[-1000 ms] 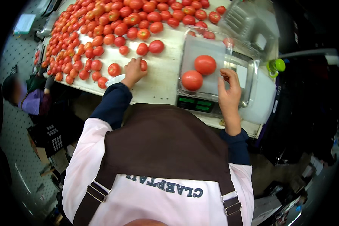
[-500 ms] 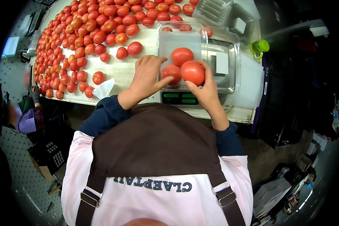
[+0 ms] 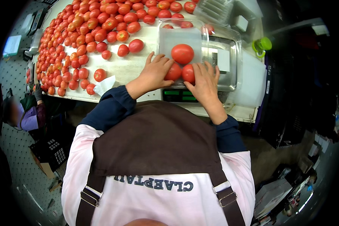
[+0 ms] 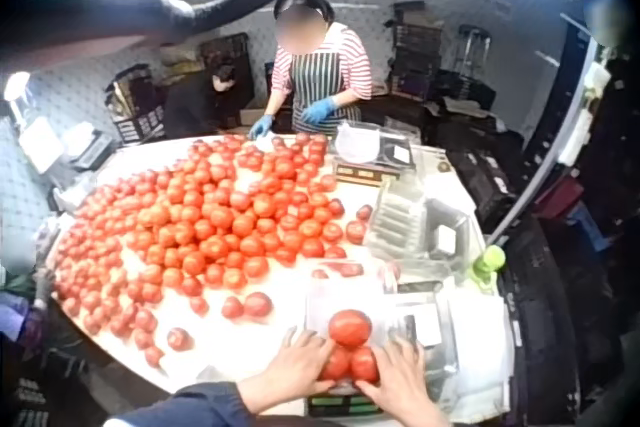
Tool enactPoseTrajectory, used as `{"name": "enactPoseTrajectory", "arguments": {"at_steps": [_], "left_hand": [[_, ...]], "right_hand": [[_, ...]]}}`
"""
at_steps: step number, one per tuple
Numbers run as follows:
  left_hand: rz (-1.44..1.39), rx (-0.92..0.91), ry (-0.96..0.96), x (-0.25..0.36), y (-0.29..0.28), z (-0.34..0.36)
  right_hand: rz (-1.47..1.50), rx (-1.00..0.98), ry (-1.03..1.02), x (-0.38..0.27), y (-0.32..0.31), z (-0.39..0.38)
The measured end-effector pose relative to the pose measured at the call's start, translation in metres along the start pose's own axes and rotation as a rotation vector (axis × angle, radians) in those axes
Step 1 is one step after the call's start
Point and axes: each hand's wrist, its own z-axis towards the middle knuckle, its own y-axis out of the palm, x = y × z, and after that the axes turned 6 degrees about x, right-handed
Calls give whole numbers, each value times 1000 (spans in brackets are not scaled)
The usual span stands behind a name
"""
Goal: The person selects tomatoes from a large pile on a table and places them into clear plastic containers on a digital scale. After filling each container, they seal it with a lid and place the packaged unit into a black crate. The process is repeated multiple times.
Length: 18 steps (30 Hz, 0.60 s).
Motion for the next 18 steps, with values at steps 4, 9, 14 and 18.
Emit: {"name": "enactPoseTrajectory", "arguments": {"at_steps": [4,9,14,18], "left_hand": [[-141,168,-36,3,0,-1],[-171,442,-268,-52,0,-25],[18,409,-436,-153,44,-30],[171,277,-396,-182,64,-5]], "right_hand": [[-29,-41,-17,3,0,9],[18,-15,22,4,3,3],[51,84,6,0,5,1],[214,279,42,5,-10,10]]}}
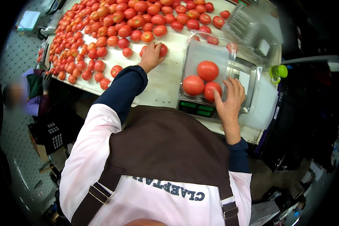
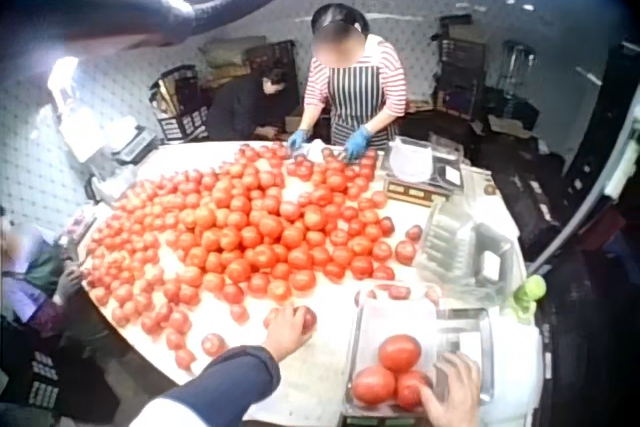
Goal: The person selects tomatoes from a large pile on a table and places them into clear plastic containers on a digital scale. After filling each container, they seal it with a lid and place the packaged unit into a black crate. The process is repeated multiple times.
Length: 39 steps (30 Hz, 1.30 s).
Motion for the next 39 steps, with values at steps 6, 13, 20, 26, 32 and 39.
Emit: {"name": "enactPoseTrajectory", "arguments": {"at_steps": [6,13,20,26,32,39], "left_hand": [[-53,-130,-108,-20,15,24],[-747,221,156,102,-90,73],[-312,88,688,168,-52,98],[-543,154,444,138,-87,73],[-532,258,-148,6,-100,-32],[-403,282,-568,-77,-120,-161]], "right_hand": [[60,88,76,3,-26,4],[83,205,289,26,-46,-20],[156,232,165,7,-44,2],[139,237,282,22,-52,-17],[294,153,403,29,-29,-20],[172,-59,71,21,19,75]]}}
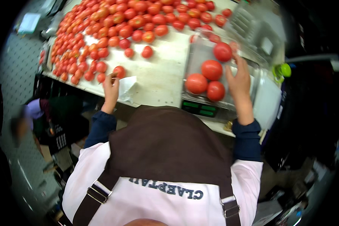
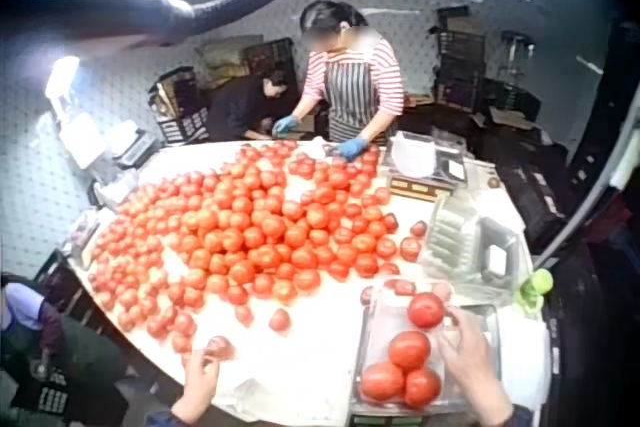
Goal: The person selects tomatoes from a large pile on a table and places them into clear plastic containers on a digital scale. After filling each container, they seal it with a lid and place the packaged unit into a black crate. The process is repeated multiple times.
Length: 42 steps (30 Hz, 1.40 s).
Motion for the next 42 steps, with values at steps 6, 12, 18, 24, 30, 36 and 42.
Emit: {"name": "enactPoseTrajectory", "arguments": {"at_steps": [6,12,18,24,30,36,42], "left_hand": [[-25,118,-100,-16,-33,-3],[-104,149,-232,-22,-44,17],[464,-52,81,-41,0,60],[782,-576,-179,-45,31,99],[-471,-517,-487,46,39,101],[-760,-859,-57,210,98,86],[-425,-592,748,275,175,69]], "right_hand": [[-472,-191,-192,8,36,52],[-575,-240,-136,15,47,62],[-678,-116,-73,22,48,49],[-441,-79,-81,7,30,49],[-240,167,-35,49,-21,11],[26,247,137,13,-27,-12],[86,260,154,-3,-44,-16]]}}
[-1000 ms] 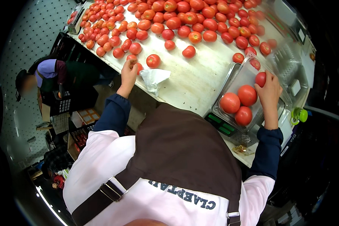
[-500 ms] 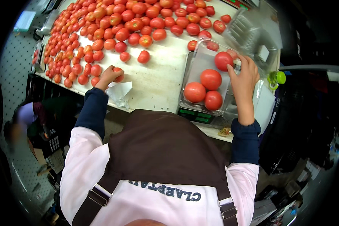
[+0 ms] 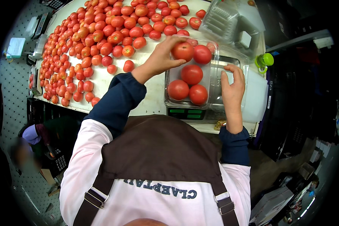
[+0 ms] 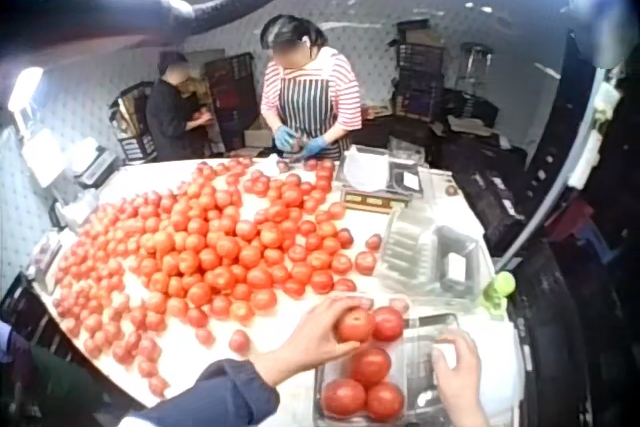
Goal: The person selects tomatoes from a large pile on a table and places them into clear plastic containers on a digital scale. After filling each container, they seal it with a lid and place the packaged unit into a black crate. The process is repeated multiple times.
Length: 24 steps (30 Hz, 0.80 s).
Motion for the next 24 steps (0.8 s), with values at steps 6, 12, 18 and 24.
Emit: {"name": "enactPoseTrajectory", "arguments": {"at_steps": [6,12,18,24], "left_hand": [[538,8,-36,-9,12,-30],[439,197,-232,-20,-34,-92],[353,260,-555,-14,-61,-186],[317,243,-681,2,-63,-223]], "right_hand": [[36,118,110,40,-22,-27],[-116,77,135,50,-49,-48],[-26,7,247,59,-48,-58],[-10,-142,-158,9,22,-21]]}}
